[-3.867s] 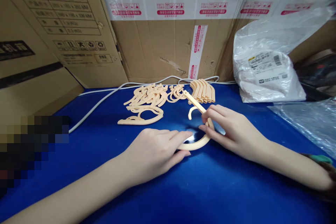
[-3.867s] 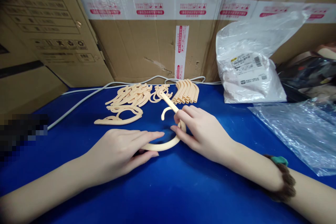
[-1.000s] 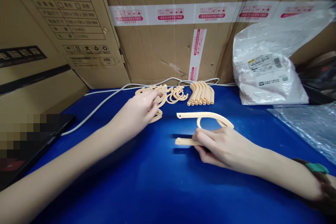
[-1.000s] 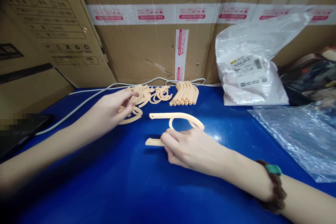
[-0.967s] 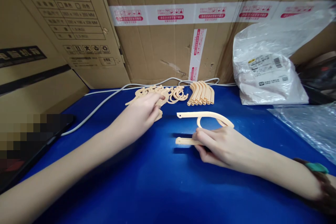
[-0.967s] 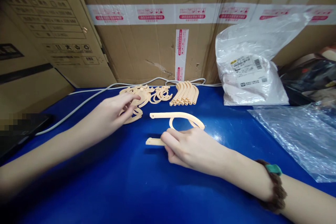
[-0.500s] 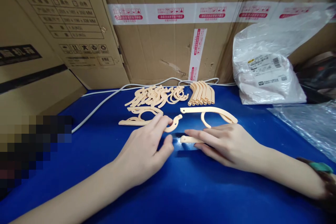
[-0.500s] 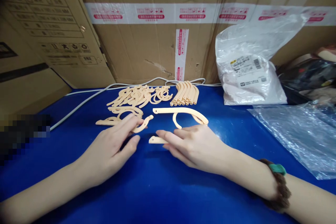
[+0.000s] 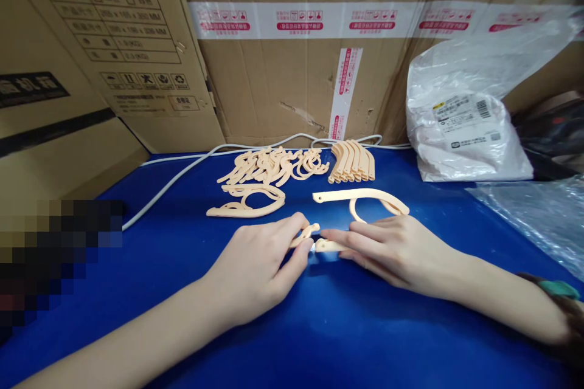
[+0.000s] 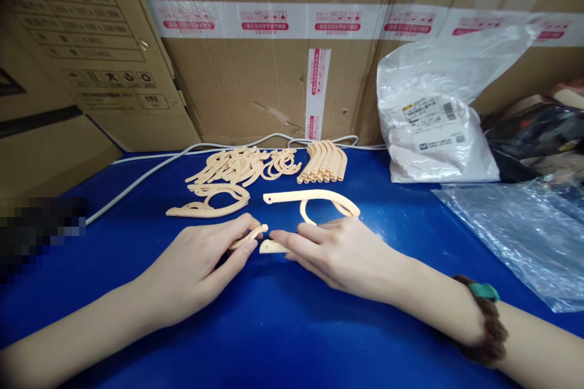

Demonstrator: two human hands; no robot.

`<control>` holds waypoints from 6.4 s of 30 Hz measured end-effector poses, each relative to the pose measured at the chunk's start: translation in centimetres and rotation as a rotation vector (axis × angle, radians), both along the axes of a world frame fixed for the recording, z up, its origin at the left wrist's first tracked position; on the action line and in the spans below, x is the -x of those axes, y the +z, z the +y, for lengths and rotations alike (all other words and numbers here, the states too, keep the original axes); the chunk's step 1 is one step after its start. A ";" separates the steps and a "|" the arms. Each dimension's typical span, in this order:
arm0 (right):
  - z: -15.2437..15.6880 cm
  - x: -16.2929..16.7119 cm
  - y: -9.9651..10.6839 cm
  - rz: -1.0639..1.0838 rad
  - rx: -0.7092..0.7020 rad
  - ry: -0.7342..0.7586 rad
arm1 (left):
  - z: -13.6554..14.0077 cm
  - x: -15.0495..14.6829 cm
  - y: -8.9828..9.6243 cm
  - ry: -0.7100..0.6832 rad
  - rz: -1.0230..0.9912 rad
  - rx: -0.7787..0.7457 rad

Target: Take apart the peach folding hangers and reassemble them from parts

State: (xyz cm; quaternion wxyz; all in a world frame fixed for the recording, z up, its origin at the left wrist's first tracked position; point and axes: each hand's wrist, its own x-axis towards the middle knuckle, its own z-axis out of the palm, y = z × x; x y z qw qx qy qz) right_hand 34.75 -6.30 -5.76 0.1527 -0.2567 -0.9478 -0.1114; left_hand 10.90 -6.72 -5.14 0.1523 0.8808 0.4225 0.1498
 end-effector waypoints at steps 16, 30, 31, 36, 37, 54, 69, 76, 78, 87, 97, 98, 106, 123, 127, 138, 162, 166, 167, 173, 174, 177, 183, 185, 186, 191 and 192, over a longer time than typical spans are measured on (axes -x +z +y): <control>0.2 -0.2 -0.1 0.030 -0.063 -0.027 | 0.0 0.0 0.0 -0.076 0.013 0.045; 0.1 -0.1 -0.1 0.038 0.088 -0.018 | 0.3 -0.1 -0.4 -0.147 0.290 -0.351; 0.1 -0.1 -0.1 0.043 0.105 -0.022 | 0.3 -0.2 -0.4 -0.153 0.290 -0.395; 0.1 -0.1 0.0 0.074 0.149 -0.023 | 0.4 -0.1 -0.7 -0.187 0.288 -0.504; 0.1 -0.1 0.0 0.078 0.160 -0.020 | 0.4 -0.1 -0.7 -0.190 0.295 -0.510; 0.1 -0.1 -0.1 0.119 0.251 -0.007 | 0.5 -0.2 -0.9 -0.205 0.307 -0.581; 0.1 0.1 0.5 0.158 0.566 -0.040 | 0.2 -0.2 -0.6 -0.203 0.403 -0.941; 0.3 -0.3 0.9 0.142 0.610 -0.005 | 0.0 -0.2 -0.3 -0.220 0.378 -0.951; 0.4 -0.4 0.9 0.130 0.624 0.012 | 0.0 -0.2 -0.3 -0.227 0.374 -0.946; 0.4 -0.4 0.5 0.084 0.519 0.039 | 0.2 0.0 -0.2 -0.268 0.356 -0.869; 0.0 -0.2 0.0 0.057 0.327 0.004 | 0.6 0.0 -0.2 -0.270 0.244 -0.731; -0.1 -0.1 0.0 0.057 0.320 -0.001 | 0.5 0.0 -0.2 -0.270 0.236 -0.715; -0.4 0.0 0.2 0.046 0.333 0.009 | 0.4 0.2 -0.3 -0.269 0.194 -0.611; -0.5 0.0 0.4 0.005 0.299 -0.003 | 0.4 0.2 -0.3 -0.278 0.189 -0.599; -0.5 0.1 0.4 0.003 0.326 -0.007 | 0.4 0.1 0.0 -0.259 0.208 -0.618; -0.4 0.0 0.1 -0.007 0.303 -0.039 | 0.5 0.1 -0.2 -0.210 0.201 -0.646; -0.4 0.0 0.4 -0.073 0.093 0.044 | 0.8 0.4 0.3 -0.252 0.185 -0.506; -0.3 -0.1 0.9 -0.058 0.109 0.043 | 0.9 0.7 0.9 -0.248 0.199 -0.507; -0.3 -0.1 0.9 -0.055 0.107 0.042 | 1.0 0.8 1.0 -0.247 0.202 -0.510; -0.2 -0.3 0.9 -0.037 0.081 0.048 | 1.3 1.2 0.8 -0.223 0.203 -0.528; -0.1 -0.4 0.9 -0.037 0.080 0.053 | 1.4 1.3 0.7 -0.216 0.202 -0.532; 0.3 -0.8 1.0 -0.025 0.061 0.066 | 1.6 1.5 0.8 -0.196 0.215 -0.529; 1.0 -1.5 1.9 0.164 0.031 0.029 | 1.9 2.1 1.1 -0.112 0.224 -0.578; 1.2 -1.8 2.0 0.238 0.000 -0.030 | 2.0 2.2 1.0 -0.091 0.232 -0.598; 1.3 -1.9 2.1 0.270 -0.026 -0.072 | 2.1 2.3 0.9 -0.080 0.235 -0.610; 1.9 -2.8 2.4 0.336 -0.121 -0.373 | 2.1 2.4 0.9 -0.072 0.192 -0.659; 1.9 -3.0 2.5 0.324 -0.124 -0.452 | 2.1 2.4 0.9 -0.067 0.181 -0.661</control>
